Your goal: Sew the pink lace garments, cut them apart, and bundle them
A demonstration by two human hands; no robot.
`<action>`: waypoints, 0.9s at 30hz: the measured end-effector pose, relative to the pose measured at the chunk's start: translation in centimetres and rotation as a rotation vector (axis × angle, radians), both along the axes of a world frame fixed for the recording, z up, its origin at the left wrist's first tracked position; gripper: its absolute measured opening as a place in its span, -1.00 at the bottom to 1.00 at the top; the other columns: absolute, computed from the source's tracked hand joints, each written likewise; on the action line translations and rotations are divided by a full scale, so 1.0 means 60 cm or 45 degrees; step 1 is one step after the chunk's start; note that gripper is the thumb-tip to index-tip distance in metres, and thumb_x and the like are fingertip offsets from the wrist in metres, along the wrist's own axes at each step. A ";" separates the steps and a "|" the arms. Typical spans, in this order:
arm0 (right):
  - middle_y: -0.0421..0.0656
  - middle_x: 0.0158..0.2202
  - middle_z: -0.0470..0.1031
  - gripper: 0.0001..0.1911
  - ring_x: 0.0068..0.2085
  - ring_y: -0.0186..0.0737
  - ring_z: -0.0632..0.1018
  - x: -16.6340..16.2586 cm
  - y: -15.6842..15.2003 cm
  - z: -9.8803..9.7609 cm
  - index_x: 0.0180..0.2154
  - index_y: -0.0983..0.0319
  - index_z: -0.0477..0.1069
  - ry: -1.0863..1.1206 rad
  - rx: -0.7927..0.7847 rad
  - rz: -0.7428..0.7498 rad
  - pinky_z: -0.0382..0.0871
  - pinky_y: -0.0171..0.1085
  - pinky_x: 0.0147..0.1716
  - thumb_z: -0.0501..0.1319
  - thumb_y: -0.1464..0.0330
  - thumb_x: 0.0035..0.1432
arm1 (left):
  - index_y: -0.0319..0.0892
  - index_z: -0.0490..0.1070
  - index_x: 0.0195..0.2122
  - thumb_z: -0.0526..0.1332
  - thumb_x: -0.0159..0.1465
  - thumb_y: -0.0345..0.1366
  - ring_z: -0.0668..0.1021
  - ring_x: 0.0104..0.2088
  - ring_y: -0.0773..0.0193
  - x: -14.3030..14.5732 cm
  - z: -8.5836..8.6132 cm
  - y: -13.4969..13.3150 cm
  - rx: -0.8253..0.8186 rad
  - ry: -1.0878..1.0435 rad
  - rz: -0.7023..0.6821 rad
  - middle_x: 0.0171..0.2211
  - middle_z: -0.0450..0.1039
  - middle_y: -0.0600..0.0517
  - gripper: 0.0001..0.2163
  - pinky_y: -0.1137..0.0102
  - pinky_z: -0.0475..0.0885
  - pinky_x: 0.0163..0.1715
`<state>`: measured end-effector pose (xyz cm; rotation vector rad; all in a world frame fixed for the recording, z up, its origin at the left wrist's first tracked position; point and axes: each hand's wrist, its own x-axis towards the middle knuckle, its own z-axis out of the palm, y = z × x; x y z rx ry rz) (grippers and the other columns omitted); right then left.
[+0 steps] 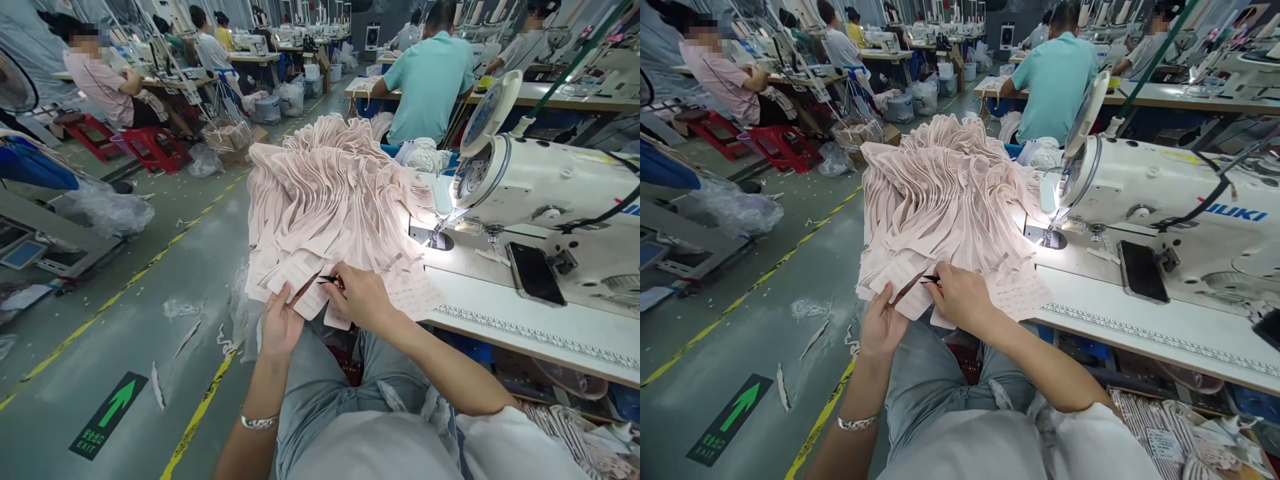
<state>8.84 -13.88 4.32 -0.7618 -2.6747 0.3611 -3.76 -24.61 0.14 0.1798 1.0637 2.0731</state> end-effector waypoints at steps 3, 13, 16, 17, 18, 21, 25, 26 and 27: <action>-0.12 -0.27 0.59 -0.76 -0.32 -0.17 0.60 -0.010 -0.004 0.002 -0.12 0.25 0.35 -0.104 0.056 0.006 0.03 -0.26 -0.53 0.10 0.20 0.39 | -0.10 0.50 -0.01 0.47 0.08 -0.20 0.45 0.18 -0.02 0.005 -0.003 0.001 0.009 -0.013 0.012 0.03 0.53 -0.09 -0.56 0.20 0.48 0.10; -0.14 -0.29 0.60 -0.77 -0.33 -0.12 0.59 0.007 0.011 -0.015 -0.10 0.25 0.38 -0.168 0.059 -0.069 -0.02 -0.24 -0.53 0.10 0.23 0.39 | -0.09 0.51 -0.01 0.54 -0.01 -0.19 0.49 0.11 -0.11 0.055 -0.035 -0.003 -0.365 0.253 -0.356 0.07 0.50 -0.08 -0.49 0.13 0.56 0.01; -0.13 -0.27 0.60 -0.75 -0.33 -0.16 0.58 0.028 0.013 -0.018 -0.09 0.27 0.36 -0.040 -0.021 -0.096 0.03 -0.27 -0.50 0.12 0.22 0.38 | -0.06 0.57 -0.10 0.54 -0.05 -0.31 0.46 0.16 -0.07 0.054 -0.040 0.001 -0.384 0.395 -0.275 0.02 0.54 -0.01 -0.55 0.20 0.50 0.10; -0.13 -0.27 0.59 -0.74 -0.33 -0.18 0.57 0.035 0.013 -0.019 -0.09 0.28 0.35 0.018 -0.044 -0.103 0.06 -0.29 -0.49 0.12 0.21 0.37 | -0.03 0.57 -0.10 0.52 -0.01 -0.31 0.44 0.18 -0.03 0.050 -0.039 0.002 -0.312 0.366 -0.208 0.03 0.53 0.02 -0.59 0.24 0.48 0.12; -0.13 -0.28 0.58 -0.74 -0.34 -0.20 0.57 0.043 0.012 -0.020 -0.09 0.29 0.34 0.074 -0.062 -0.109 0.08 -0.30 -0.48 0.14 0.21 0.36 | 0.00 0.57 -0.09 0.50 0.02 -0.30 0.44 0.19 0.01 0.046 -0.037 0.003 -0.227 0.301 -0.158 0.04 0.52 0.05 -0.61 0.27 0.47 0.13; -0.15 -0.35 0.56 -0.74 -0.37 -0.25 0.55 0.061 0.007 -0.022 -0.11 0.28 0.34 0.162 -0.094 -0.106 0.08 -0.33 -0.48 0.15 0.20 0.35 | 0.04 0.57 -0.07 0.47 0.06 -0.20 0.45 0.17 0.03 0.036 -0.030 0.002 -0.058 0.105 -0.119 0.07 0.51 0.04 -0.63 0.31 0.54 0.02; -0.15 -0.35 0.56 -0.74 -0.37 -0.25 0.55 0.067 -0.004 -0.020 -0.12 0.27 0.34 0.128 -0.089 -0.074 0.01 -0.33 -0.50 0.14 0.19 0.37 | 0.01 0.55 -0.01 0.46 0.06 -0.09 0.52 0.08 -0.02 0.034 -0.032 0.001 -0.011 0.050 -0.114 0.06 0.51 -0.02 -0.55 0.29 0.61 -0.13; -0.15 -0.34 0.57 -0.74 -0.35 -0.24 0.56 0.065 -0.007 -0.019 -0.11 0.26 0.34 0.110 -0.080 -0.076 0.01 -0.32 -0.50 0.14 0.18 0.37 | 0.00 0.55 -0.01 0.46 0.06 -0.10 0.53 0.08 -0.03 0.035 -0.034 0.001 -0.006 0.056 -0.122 0.06 0.51 -0.03 -0.56 0.28 0.61 -0.12; -0.15 -0.32 0.57 -0.74 -0.34 -0.22 0.56 0.063 -0.009 -0.018 -0.11 0.26 0.34 0.090 -0.070 -0.082 0.01 -0.31 -0.50 0.13 0.18 0.37 | 0.00 0.56 -0.02 0.46 0.07 -0.11 0.53 0.08 -0.04 0.037 -0.036 0.001 -0.001 0.064 -0.126 0.05 0.51 -0.04 -0.58 0.27 0.61 -0.12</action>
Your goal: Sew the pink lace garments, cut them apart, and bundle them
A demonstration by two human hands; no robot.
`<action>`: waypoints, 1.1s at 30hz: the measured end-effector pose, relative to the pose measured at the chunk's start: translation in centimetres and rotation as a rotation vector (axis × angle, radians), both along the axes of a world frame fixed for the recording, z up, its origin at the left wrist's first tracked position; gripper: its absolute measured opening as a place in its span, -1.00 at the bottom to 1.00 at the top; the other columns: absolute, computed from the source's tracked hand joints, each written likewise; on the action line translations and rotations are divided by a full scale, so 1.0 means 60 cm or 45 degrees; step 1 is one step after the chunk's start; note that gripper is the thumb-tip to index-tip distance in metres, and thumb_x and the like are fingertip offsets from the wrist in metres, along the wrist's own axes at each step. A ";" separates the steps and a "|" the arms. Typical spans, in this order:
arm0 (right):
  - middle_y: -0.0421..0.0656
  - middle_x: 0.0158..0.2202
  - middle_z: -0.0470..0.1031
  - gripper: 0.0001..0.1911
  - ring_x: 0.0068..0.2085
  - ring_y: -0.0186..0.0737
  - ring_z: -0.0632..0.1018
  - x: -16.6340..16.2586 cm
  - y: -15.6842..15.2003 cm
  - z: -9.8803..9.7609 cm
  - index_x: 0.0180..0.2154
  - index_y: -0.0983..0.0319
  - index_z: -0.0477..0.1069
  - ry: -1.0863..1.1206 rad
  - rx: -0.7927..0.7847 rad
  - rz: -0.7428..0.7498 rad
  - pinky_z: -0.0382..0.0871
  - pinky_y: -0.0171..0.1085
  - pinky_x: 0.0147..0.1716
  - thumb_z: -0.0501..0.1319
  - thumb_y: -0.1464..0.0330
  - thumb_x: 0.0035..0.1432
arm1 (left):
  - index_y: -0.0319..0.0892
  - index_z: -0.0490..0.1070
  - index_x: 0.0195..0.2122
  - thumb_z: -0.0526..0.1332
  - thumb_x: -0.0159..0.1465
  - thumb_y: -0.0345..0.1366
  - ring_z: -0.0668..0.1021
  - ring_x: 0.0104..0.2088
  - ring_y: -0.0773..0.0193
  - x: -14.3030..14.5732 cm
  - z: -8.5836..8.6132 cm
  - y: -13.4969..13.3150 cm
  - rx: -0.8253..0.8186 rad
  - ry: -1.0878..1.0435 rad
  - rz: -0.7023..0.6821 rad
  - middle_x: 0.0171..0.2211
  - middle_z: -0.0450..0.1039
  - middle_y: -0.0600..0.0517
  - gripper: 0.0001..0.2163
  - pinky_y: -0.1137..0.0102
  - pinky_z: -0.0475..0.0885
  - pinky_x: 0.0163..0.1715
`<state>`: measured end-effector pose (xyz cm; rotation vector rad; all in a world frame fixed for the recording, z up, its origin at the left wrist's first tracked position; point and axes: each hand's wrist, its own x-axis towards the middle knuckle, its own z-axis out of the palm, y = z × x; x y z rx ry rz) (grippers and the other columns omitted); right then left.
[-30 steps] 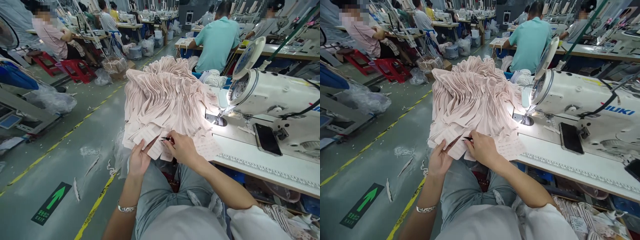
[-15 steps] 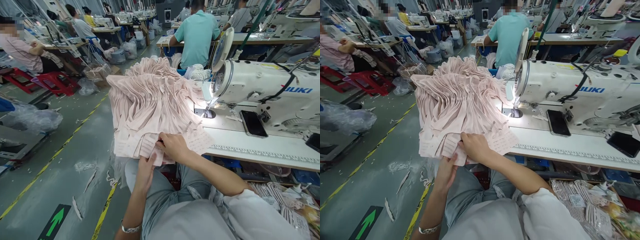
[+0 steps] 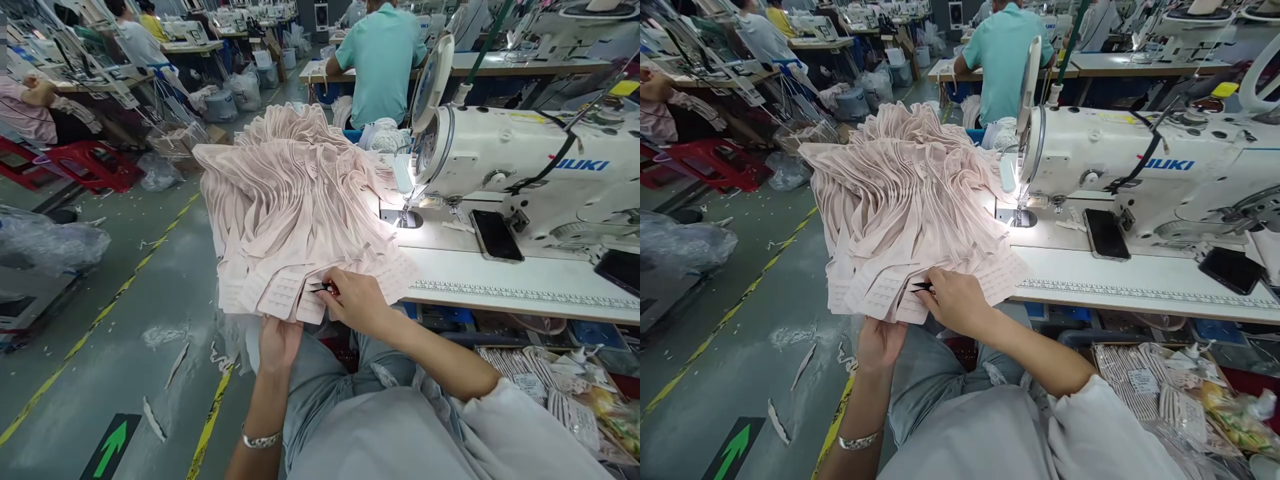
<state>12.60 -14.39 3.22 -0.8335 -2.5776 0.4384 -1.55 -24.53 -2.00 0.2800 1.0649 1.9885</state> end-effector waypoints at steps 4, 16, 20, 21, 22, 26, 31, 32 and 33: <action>-0.14 -0.27 0.58 -0.74 -0.30 -0.17 0.58 -0.016 -0.003 0.004 -0.10 0.26 0.35 -0.141 0.036 -0.005 -0.04 -0.27 -0.51 0.10 0.19 0.39 | 0.00 0.57 -0.05 0.43 0.12 -0.13 0.51 0.10 -0.05 0.005 -0.005 0.000 0.024 0.020 0.012 0.04 0.52 -0.05 -0.65 0.27 0.60 -0.09; -0.17 -0.27 0.60 -0.72 -0.28 -0.15 0.59 -0.023 0.011 -0.015 -0.11 0.23 0.36 -0.246 0.076 -0.061 -0.05 -0.24 -0.50 0.03 0.17 0.43 | -0.11 0.53 0.03 0.01 0.42 -0.27 0.48 0.15 0.07 0.013 -0.001 -0.006 0.074 -0.362 -0.140 0.13 0.46 -0.05 -0.67 0.26 0.56 -0.02; -0.17 -0.24 0.60 -0.70 -0.25 -0.15 0.59 -0.020 0.009 -0.006 -0.09 0.23 0.35 -0.203 0.039 -0.056 0.00 -0.25 -0.49 0.05 0.15 0.41 | -0.11 0.52 0.05 -0.08 0.45 -0.30 0.43 0.20 0.09 0.014 -0.001 -0.008 0.113 -0.452 -0.160 0.15 0.44 -0.05 -0.62 0.26 0.54 0.00; -0.16 -0.23 0.59 -0.70 -0.25 -0.15 0.59 -0.022 0.008 -0.003 -0.08 0.24 0.35 -0.207 0.035 -0.038 0.01 -0.25 -0.49 0.06 0.15 0.41 | -0.11 0.51 0.06 -0.07 0.44 -0.30 0.41 0.21 0.10 0.014 0.000 -0.008 0.120 -0.451 -0.156 0.15 0.44 -0.04 -0.62 0.27 0.54 0.01; -0.15 -0.21 0.59 -0.70 -0.25 -0.15 0.59 -0.024 0.007 -0.001 -0.07 0.25 0.34 -0.224 0.035 -0.018 0.01 -0.25 -0.49 0.06 0.15 0.41 | -0.10 0.50 0.08 -0.06 0.44 -0.30 0.40 0.22 0.10 0.014 0.000 -0.008 0.123 -0.446 -0.157 0.15 0.44 -0.04 -0.63 0.27 0.53 0.02; -0.12 -0.23 0.59 -0.72 -0.26 -0.14 0.60 -0.035 0.008 0.000 -0.08 0.25 0.36 -0.323 0.069 -0.012 -0.05 -0.23 -0.53 0.01 0.20 0.44 | -0.08 0.47 0.11 0.07 0.41 -0.23 0.41 0.21 0.04 0.018 -0.001 -0.009 0.107 -0.386 -0.160 0.18 0.40 -0.05 -0.68 0.23 0.52 0.03; -0.16 -0.25 0.59 -0.73 -0.28 -0.18 0.59 -0.030 0.014 -0.010 -0.10 0.24 0.36 -0.274 0.033 -0.062 -0.03 -0.24 -0.51 0.03 0.20 0.43 | -0.09 0.54 -0.03 0.48 0.09 -0.26 0.59 -0.05 0.09 0.047 -0.008 0.000 -0.063 -0.231 -0.125 0.02 0.53 -0.07 -0.60 0.39 0.59 -0.23; -0.16 -0.26 0.60 -0.74 -0.28 -0.18 0.59 -0.025 0.014 -0.012 -0.12 0.24 0.36 -0.244 0.019 -0.063 -0.02 -0.24 -0.51 0.05 0.19 0.42 | -0.10 0.55 -0.06 0.52 0.01 -0.33 0.60 -0.12 0.13 0.053 -0.008 0.004 -0.131 -0.197 -0.127 -0.04 0.55 -0.05 -0.56 0.45 0.57 -0.31; -0.17 -0.27 0.59 -0.74 -0.28 -0.19 0.59 -0.020 0.013 -0.013 -0.12 0.24 0.35 -0.200 0.005 -0.060 0.00 -0.25 -0.50 0.07 0.19 0.41 | -0.11 0.55 -0.07 0.53 -0.03 -0.39 0.61 -0.16 0.17 0.056 -0.008 0.008 -0.185 -0.170 -0.113 -0.08 0.57 -0.03 -0.54 0.49 0.55 -0.35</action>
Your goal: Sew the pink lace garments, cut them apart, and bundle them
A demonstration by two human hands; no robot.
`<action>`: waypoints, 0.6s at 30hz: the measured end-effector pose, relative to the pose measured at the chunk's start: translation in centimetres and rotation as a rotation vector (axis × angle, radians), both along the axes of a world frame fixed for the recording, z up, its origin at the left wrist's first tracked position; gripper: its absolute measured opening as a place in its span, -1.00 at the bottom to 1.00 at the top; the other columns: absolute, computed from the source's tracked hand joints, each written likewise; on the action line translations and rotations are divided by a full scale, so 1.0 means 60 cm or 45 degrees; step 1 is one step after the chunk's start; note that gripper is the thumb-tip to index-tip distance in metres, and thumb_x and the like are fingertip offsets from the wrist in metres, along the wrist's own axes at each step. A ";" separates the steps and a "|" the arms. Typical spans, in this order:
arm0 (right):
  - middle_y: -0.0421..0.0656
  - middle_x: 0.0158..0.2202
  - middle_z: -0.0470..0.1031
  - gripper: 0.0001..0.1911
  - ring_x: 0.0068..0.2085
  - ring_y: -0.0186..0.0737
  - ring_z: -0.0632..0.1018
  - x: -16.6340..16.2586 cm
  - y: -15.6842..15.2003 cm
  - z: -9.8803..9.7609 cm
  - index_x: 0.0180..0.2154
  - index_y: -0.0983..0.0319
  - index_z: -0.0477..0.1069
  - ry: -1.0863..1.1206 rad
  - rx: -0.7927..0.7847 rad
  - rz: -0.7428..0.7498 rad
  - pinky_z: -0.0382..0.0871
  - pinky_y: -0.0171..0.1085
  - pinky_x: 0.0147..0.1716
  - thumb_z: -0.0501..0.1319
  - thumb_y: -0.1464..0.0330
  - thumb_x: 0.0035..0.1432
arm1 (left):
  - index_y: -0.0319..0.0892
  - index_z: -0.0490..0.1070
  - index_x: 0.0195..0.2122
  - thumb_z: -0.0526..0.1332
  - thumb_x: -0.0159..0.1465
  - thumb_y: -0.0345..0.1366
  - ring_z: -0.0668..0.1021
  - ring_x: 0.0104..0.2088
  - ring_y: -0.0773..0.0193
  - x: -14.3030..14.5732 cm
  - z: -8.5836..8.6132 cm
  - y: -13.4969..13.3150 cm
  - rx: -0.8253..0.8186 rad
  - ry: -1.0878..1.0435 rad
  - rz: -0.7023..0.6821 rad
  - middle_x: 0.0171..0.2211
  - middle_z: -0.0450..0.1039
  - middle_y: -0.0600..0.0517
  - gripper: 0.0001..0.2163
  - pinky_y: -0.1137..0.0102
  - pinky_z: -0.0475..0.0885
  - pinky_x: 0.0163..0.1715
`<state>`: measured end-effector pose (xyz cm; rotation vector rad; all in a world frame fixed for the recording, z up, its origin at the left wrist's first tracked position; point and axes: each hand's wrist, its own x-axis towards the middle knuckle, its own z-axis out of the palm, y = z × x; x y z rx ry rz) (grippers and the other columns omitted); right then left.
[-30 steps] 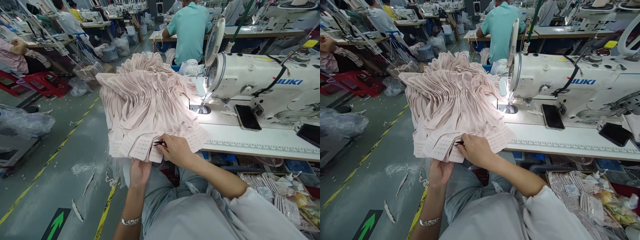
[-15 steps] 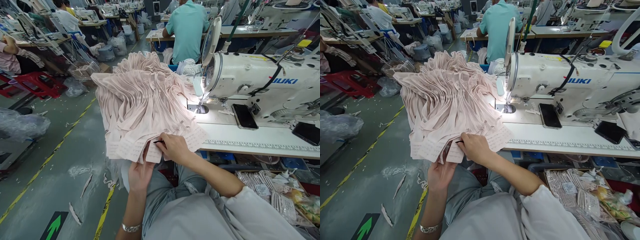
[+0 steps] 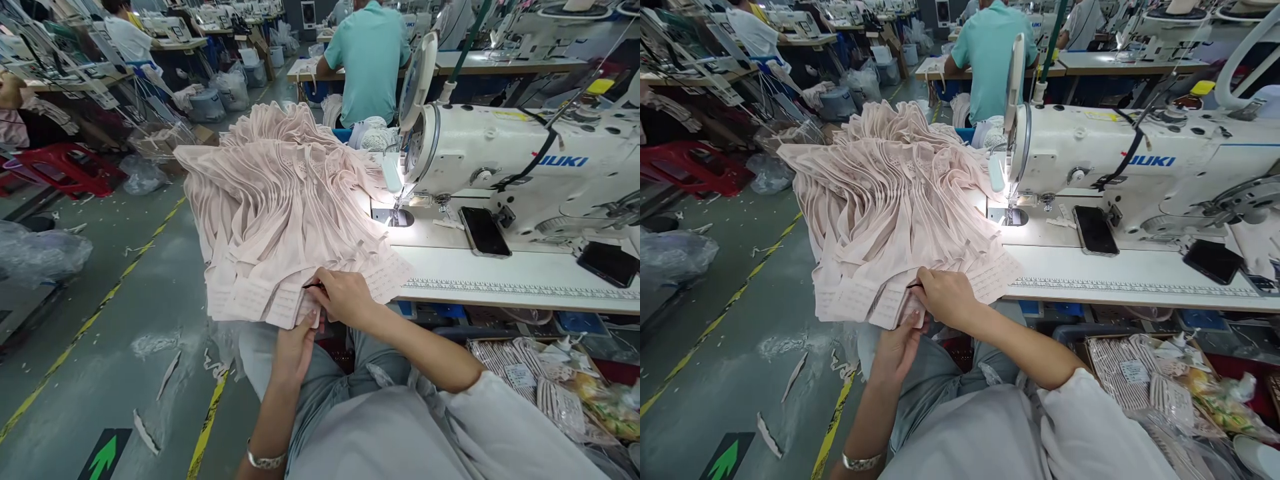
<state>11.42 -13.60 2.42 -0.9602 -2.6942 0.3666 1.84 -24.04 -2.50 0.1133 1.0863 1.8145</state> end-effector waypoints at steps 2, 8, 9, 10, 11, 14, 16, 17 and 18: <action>-0.16 -0.28 0.59 -0.75 -0.28 -0.21 0.59 0.014 -0.001 -0.001 -0.12 0.25 0.34 0.120 -0.018 0.002 0.06 -0.28 -0.47 0.10 0.19 0.39 | -0.12 0.55 -0.09 0.51 -0.06 -0.46 0.60 -0.13 0.19 -0.001 0.003 0.008 -0.031 0.033 0.088 -0.12 0.58 -0.01 -0.54 0.51 0.55 -0.29; -0.16 -0.33 0.57 -0.76 -0.33 -0.25 0.57 0.047 -0.003 0.006 -0.13 0.26 0.32 0.265 -0.034 -0.012 0.09 -0.32 -0.46 0.15 0.20 0.35 | -0.17 0.52 -0.02 0.30 0.18 -0.40 0.53 0.08 0.08 -0.042 0.021 0.012 0.070 -0.103 0.255 0.01 0.54 -0.08 -0.68 0.31 0.51 0.02; -0.16 -0.33 0.57 -0.75 -0.32 -0.24 0.57 0.046 -0.004 0.008 -0.13 0.26 0.32 0.244 -0.040 -0.003 0.08 -0.31 -0.47 0.15 0.19 0.35 | -0.17 0.51 0.00 0.26 0.21 -0.39 0.52 0.09 0.08 -0.045 0.023 0.010 0.071 -0.133 0.236 0.02 0.53 -0.08 -0.69 0.30 0.51 0.03; -0.16 -0.32 0.57 -0.75 -0.32 -0.24 0.57 0.044 -0.006 0.010 -0.12 0.25 0.32 0.224 -0.044 0.004 0.08 -0.31 -0.47 0.14 0.19 0.36 | -0.16 0.51 0.01 0.24 0.23 -0.39 0.52 0.10 0.07 -0.047 0.024 0.009 0.080 -0.146 0.220 0.02 0.53 -0.09 -0.69 0.29 0.51 0.04; -0.15 -0.30 0.58 -0.74 -0.30 -0.22 0.58 0.041 -0.008 0.012 -0.12 0.25 0.32 0.206 -0.046 0.008 0.08 -0.31 -0.47 0.14 0.18 0.36 | -0.16 0.50 0.03 0.24 0.25 -0.38 0.52 0.10 0.07 -0.046 0.023 0.007 0.100 -0.145 0.204 0.03 0.53 -0.09 -0.69 0.28 0.50 0.05; -0.13 -0.22 0.58 -0.73 -0.24 -0.18 0.59 0.024 -0.014 0.019 -0.09 0.25 0.33 0.129 -0.043 0.003 0.10 -0.29 -0.46 0.10 0.17 0.38 | -0.13 0.48 0.07 0.25 0.25 -0.37 0.51 0.11 0.05 -0.040 0.020 0.005 0.171 -0.118 0.144 0.04 0.52 -0.08 -0.66 0.26 0.50 0.07; -0.12 -0.20 0.58 -0.71 -0.23 -0.15 0.59 0.012 -0.015 0.024 -0.08 0.26 0.33 0.054 -0.029 -0.006 0.10 -0.27 -0.46 0.08 0.17 0.39 | -0.10 0.48 0.07 0.25 0.25 -0.40 0.52 0.10 0.07 -0.036 0.019 0.004 0.184 -0.122 0.133 0.04 0.52 -0.07 -0.66 0.30 0.52 0.03; -0.12 -0.20 0.59 -0.71 -0.23 -0.14 0.59 0.006 -0.016 0.026 -0.08 0.26 0.34 0.015 -0.019 -0.008 0.10 -0.26 -0.47 0.07 0.17 0.40 | -0.09 0.48 0.07 0.25 0.25 -0.42 0.53 0.09 0.08 -0.035 0.019 0.003 0.181 -0.133 0.137 0.03 0.53 -0.07 -0.65 0.33 0.54 0.01; -0.12 -0.21 0.59 -0.71 -0.23 -0.13 0.59 0.001 -0.016 0.028 -0.07 0.26 0.34 -0.024 -0.006 -0.003 0.09 -0.25 -0.48 0.06 0.17 0.41 | -0.08 0.48 0.07 0.24 0.26 -0.43 0.53 0.08 0.09 -0.035 0.020 0.003 0.173 -0.147 0.144 0.03 0.53 -0.06 -0.65 0.36 0.55 -0.02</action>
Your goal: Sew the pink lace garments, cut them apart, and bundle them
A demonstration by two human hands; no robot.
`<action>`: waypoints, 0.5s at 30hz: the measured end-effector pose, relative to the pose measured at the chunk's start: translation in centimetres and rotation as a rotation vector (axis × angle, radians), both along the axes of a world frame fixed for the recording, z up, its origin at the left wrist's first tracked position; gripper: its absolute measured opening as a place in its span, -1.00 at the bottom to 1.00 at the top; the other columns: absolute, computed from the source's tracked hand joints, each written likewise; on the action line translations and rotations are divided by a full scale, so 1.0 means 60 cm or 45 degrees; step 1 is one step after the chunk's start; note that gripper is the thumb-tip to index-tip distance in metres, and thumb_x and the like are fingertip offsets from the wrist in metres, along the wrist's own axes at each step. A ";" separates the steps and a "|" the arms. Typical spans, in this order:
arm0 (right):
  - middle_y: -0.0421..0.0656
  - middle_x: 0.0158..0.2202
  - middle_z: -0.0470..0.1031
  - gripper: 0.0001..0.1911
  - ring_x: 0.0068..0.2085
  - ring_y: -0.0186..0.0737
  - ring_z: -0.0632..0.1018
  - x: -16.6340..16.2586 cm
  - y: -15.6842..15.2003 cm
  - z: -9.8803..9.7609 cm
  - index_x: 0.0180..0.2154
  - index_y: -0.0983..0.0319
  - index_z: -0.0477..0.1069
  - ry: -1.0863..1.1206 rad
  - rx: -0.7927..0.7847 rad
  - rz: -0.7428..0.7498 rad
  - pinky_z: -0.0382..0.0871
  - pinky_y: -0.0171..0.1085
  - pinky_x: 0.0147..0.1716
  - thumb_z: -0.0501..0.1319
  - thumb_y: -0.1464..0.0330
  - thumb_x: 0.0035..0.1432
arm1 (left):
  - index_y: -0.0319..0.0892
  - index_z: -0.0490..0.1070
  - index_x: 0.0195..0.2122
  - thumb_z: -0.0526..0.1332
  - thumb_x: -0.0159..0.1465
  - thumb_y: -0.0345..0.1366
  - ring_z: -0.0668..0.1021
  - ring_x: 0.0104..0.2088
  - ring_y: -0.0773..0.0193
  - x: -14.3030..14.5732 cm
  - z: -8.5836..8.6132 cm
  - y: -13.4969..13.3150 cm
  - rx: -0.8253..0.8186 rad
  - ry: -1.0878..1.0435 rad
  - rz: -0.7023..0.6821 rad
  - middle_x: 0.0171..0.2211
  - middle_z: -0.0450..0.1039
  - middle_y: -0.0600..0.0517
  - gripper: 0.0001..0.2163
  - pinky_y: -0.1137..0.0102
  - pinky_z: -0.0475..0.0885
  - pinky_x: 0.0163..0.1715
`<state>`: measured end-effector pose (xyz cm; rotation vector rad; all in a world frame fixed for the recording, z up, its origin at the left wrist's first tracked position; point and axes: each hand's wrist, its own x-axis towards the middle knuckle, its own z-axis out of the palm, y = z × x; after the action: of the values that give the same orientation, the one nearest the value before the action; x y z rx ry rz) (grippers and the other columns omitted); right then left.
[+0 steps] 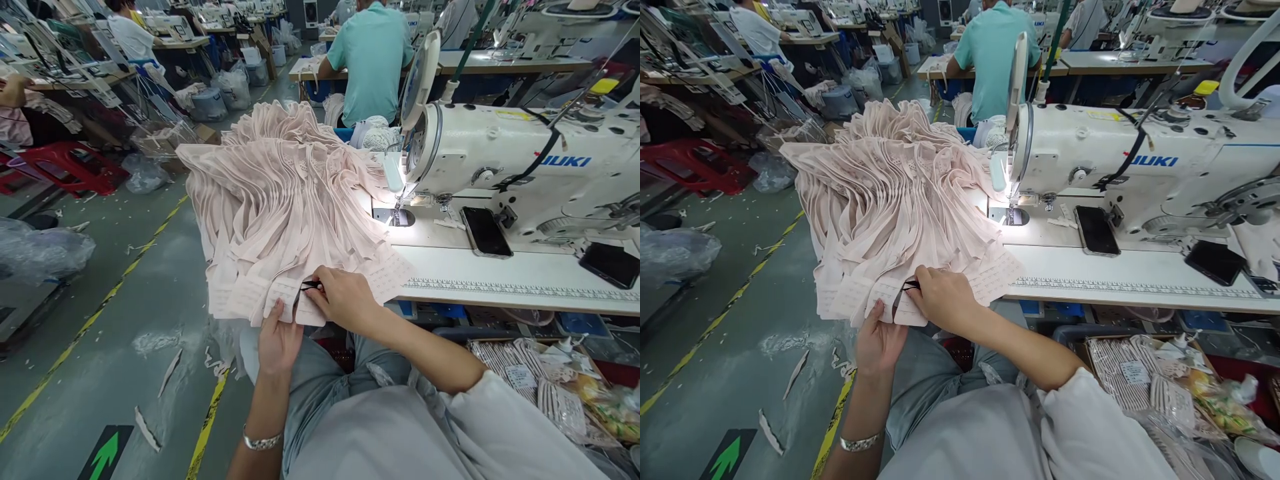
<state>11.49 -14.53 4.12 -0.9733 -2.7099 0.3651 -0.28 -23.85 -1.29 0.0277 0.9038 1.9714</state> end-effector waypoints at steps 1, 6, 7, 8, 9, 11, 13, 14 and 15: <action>-0.12 -0.21 0.58 -0.71 -0.24 -0.12 0.59 -0.004 0.000 0.002 -0.07 0.26 0.34 -0.039 0.015 0.013 0.08 -0.24 -0.49 0.04 0.18 0.42 | -0.08 0.48 0.07 0.24 0.26 -0.43 0.54 0.08 0.09 0.000 0.001 0.000 -0.012 -0.015 0.003 0.02 0.53 -0.06 -0.65 0.38 0.56 -0.05; -0.12 -0.26 0.57 -0.74 -0.27 -0.13 0.58 -0.012 0.007 -0.002 -0.11 0.26 0.36 -0.154 0.092 0.095 0.02 -0.22 -0.52 -0.03 0.29 0.45 | -0.10 0.47 0.08 0.26 0.27 -0.40 0.47 0.16 0.07 0.000 0.004 -0.002 -0.012 0.024 0.014 0.10 0.47 -0.06 -0.66 0.31 0.55 0.00; -0.12 -0.26 0.57 -0.74 -0.27 -0.13 0.58 -0.010 0.009 -0.005 -0.11 0.26 0.36 -0.148 0.099 0.077 0.01 -0.22 -0.52 -0.03 0.28 0.44 | -0.10 0.48 0.08 0.28 0.28 -0.36 0.46 0.17 0.06 0.003 0.002 -0.002 -0.011 0.052 0.011 0.12 0.46 -0.07 -0.67 0.30 0.55 0.01; -0.13 -0.26 0.57 -0.74 -0.27 -0.13 0.58 -0.008 0.011 -0.009 -0.11 0.25 0.36 -0.134 0.099 0.051 0.01 -0.22 -0.52 -0.02 0.26 0.44 | -0.10 0.48 0.07 0.30 0.28 -0.32 0.46 0.17 0.05 0.007 -0.001 -0.003 -0.021 0.083 0.000 0.13 0.45 -0.07 -0.67 0.31 0.56 -0.01; -0.13 -0.26 0.58 -0.73 -0.27 -0.14 0.59 -0.004 0.014 -0.012 -0.10 0.25 0.36 -0.118 0.092 0.021 0.02 -0.23 -0.51 0.00 0.23 0.44 | -0.09 0.50 0.06 0.34 0.25 -0.29 0.48 0.15 0.04 0.012 -0.005 -0.003 -0.047 0.114 -0.027 0.12 0.46 -0.08 -0.67 0.32 0.57 -0.05; -0.14 -0.26 0.59 -0.73 -0.27 -0.16 0.59 0.006 0.017 -0.017 -0.10 0.24 0.36 -0.079 0.059 -0.037 0.04 -0.25 -0.49 0.04 0.19 0.42 | -0.10 0.53 0.00 0.44 0.14 -0.29 0.52 0.09 0.00 0.023 -0.012 -0.001 -0.142 0.184 -0.125 0.05 0.50 -0.09 -0.63 0.33 0.59 -0.12; -0.15 -0.28 0.59 -0.74 -0.27 -0.18 0.59 0.018 0.020 -0.020 -0.11 0.25 0.35 -0.019 0.011 -0.069 0.07 -0.27 -0.47 0.08 0.18 0.40 | -0.14 0.55 -0.04 0.50 0.03 -0.38 0.53 0.06 -0.04 0.033 -0.015 0.004 -0.238 0.252 -0.246 -0.01 0.54 -0.09 -0.58 0.30 0.58 -0.12; -0.15 -0.29 0.59 -0.74 -0.28 -0.19 0.58 0.025 0.021 -0.021 -0.11 0.25 0.35 0.026 -0.012 -0.079 0.09 -0.28 -0.46 0.09 0.18 0.39 | -0.16 0.55 -0.05 0.51 -0.01 -0.42 0.53 0.07 -0.05 0.035 -0.014 0.006 -0.257 0.278 -0.264 -0.01 0.55 -0.08 -0.55 0.29 0.57 -0.08; -0.15 -0.30 0.58 -0.73 -0.29 -0.21 0.58 0.033 0.022 -0.022 -0.11 0.25 0.35 0.082 -0.026 -0.088 0.11 -0.29 -0.45 0.11 0.17 0.38 | -0.16 0.55 -0.05 0.50 -0.02 -0.45 0.51 0.10 -0.04 0.035 -0.012 0.009 -0.244 0.292 -0.232 0.00 0.54 -0.08 -0.53 0.29 0.54 -0.02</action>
<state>13.47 -13.22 2.82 -1.0396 -2.6120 0.4047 1.82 -23.33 -1.99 0.2222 1.1933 1.7293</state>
